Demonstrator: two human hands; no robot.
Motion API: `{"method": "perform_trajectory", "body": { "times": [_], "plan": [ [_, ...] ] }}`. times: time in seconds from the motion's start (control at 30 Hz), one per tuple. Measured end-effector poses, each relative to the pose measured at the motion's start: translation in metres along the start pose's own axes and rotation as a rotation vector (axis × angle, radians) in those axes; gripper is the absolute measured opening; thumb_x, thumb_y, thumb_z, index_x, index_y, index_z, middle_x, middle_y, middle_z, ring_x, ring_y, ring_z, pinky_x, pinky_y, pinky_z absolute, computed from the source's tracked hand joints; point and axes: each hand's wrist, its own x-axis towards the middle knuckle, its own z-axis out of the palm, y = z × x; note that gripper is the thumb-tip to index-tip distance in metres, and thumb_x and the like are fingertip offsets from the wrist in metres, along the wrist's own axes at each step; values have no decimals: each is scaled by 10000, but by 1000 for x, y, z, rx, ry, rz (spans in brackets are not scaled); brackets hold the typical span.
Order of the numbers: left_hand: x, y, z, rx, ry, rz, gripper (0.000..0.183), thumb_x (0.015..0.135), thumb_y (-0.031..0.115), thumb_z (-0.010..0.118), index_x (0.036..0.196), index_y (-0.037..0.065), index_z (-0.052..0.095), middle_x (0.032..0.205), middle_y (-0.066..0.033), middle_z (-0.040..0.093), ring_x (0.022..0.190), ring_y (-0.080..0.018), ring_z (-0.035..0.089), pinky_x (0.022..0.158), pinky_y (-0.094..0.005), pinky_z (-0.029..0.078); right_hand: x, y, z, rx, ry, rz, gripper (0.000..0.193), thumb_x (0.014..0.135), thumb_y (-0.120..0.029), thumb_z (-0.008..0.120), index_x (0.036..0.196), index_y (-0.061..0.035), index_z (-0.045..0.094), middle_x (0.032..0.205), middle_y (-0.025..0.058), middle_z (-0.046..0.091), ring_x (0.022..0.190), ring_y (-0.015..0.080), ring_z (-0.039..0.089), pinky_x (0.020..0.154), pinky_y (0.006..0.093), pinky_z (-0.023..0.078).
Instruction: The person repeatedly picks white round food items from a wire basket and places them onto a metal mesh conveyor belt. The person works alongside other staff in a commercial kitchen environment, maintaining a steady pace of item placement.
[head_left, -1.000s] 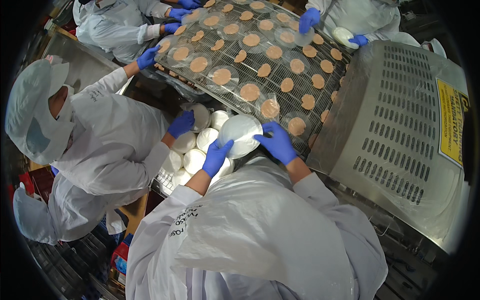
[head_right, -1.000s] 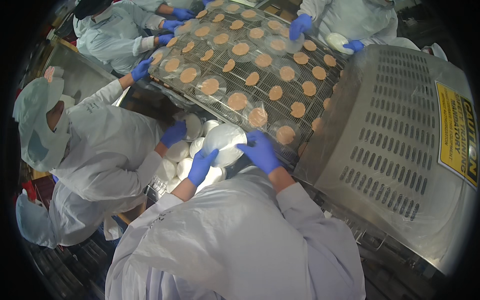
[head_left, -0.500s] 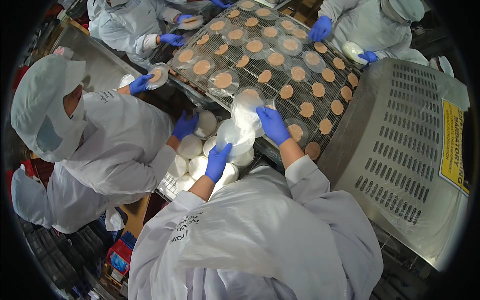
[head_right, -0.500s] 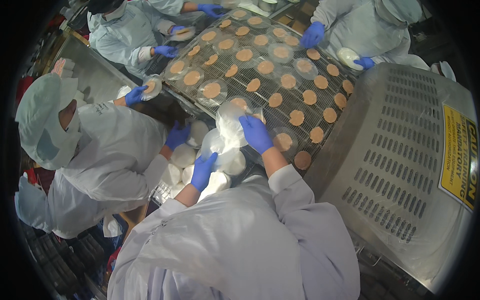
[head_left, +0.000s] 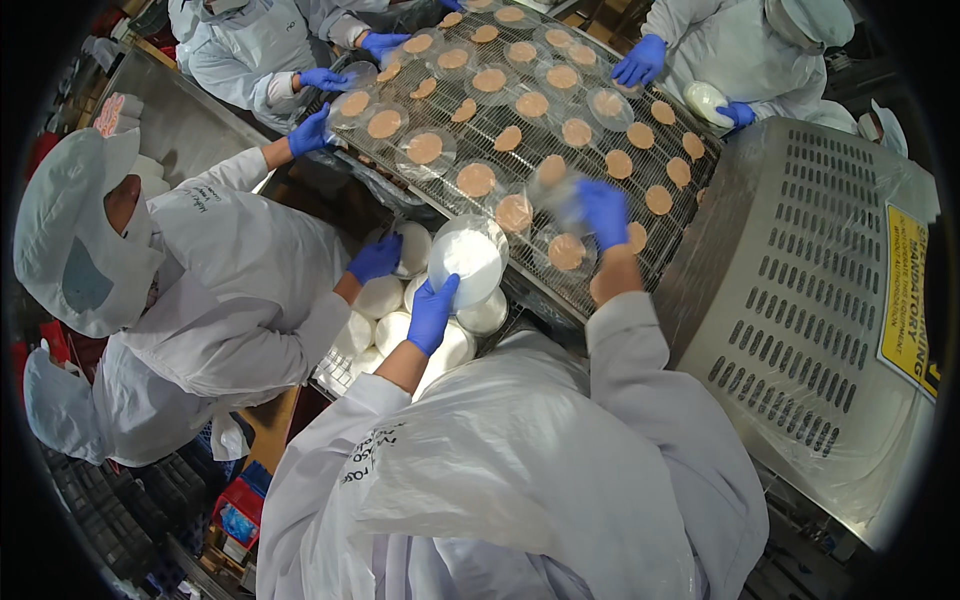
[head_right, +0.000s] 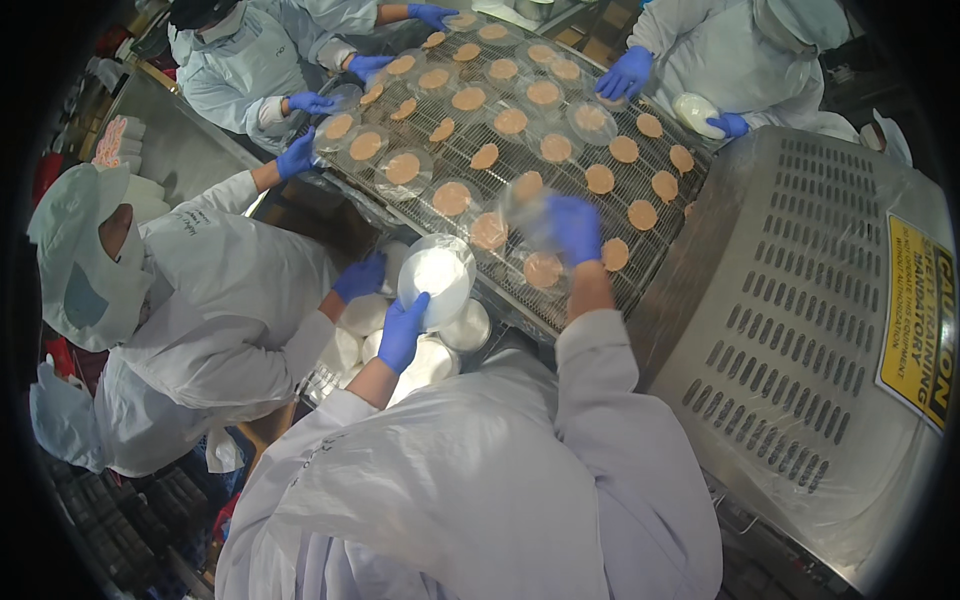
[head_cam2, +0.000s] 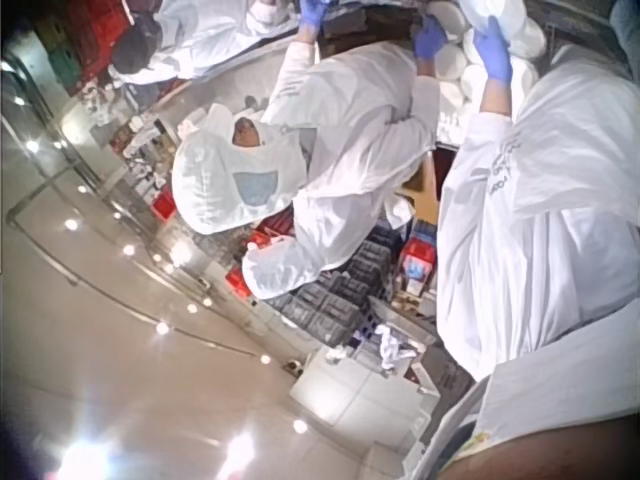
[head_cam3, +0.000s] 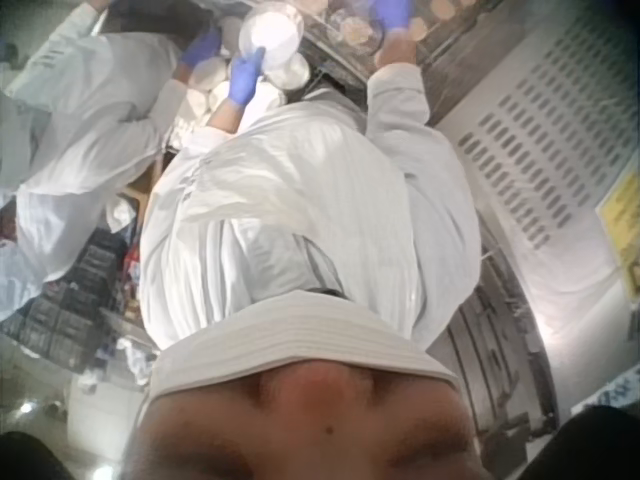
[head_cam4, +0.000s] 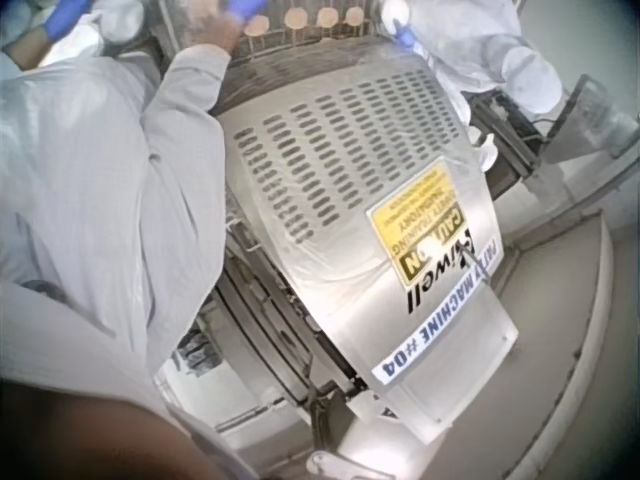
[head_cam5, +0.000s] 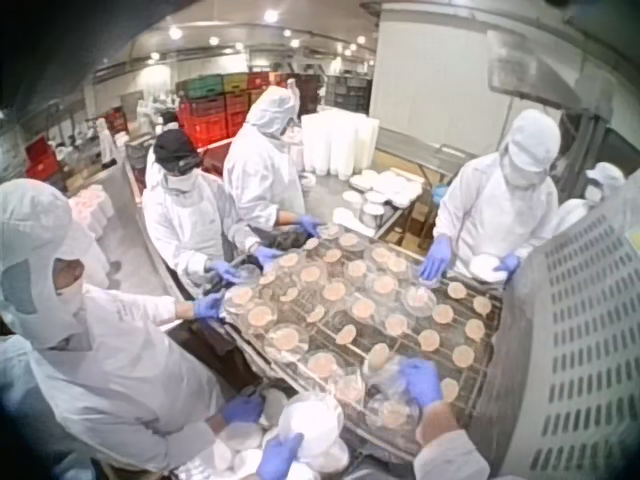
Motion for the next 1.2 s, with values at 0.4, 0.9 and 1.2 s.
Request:
{"method": "perform_trajectory", "body": {
  "times": [0.4,0.9,1.2],
  "plan": [
    [-26,-15,10,79,-13,-107,398,867,263,625,1178,26,551,1017,-40,601,867,-104,569,691,-249,466,42,119,-58,-515,359,-30,246,819,-80,524,1020,-111,663,1002,158,647,969,316,607,859,373,464],
    [-74,-15,-13,197,-23,-73,341,875,269,616,1126,43,571,969,-34,617,796,-98,573,627,-211,449,-19,69,-29,-170,279,-96,353,840,-212,592,1133,-16,564,987,125,641,893,251,600,794,363,480],
    [-73,-38,-45,163,-52,-32,390,881,260,615,1145,-21,558,988,-57,618,872,-122,582,777,-249,462,-147,34,79,7,-371,-94,284,829,-262,606,989,-28,631,1003,172,635,897,293,600,796,387,457]
  ]
}}
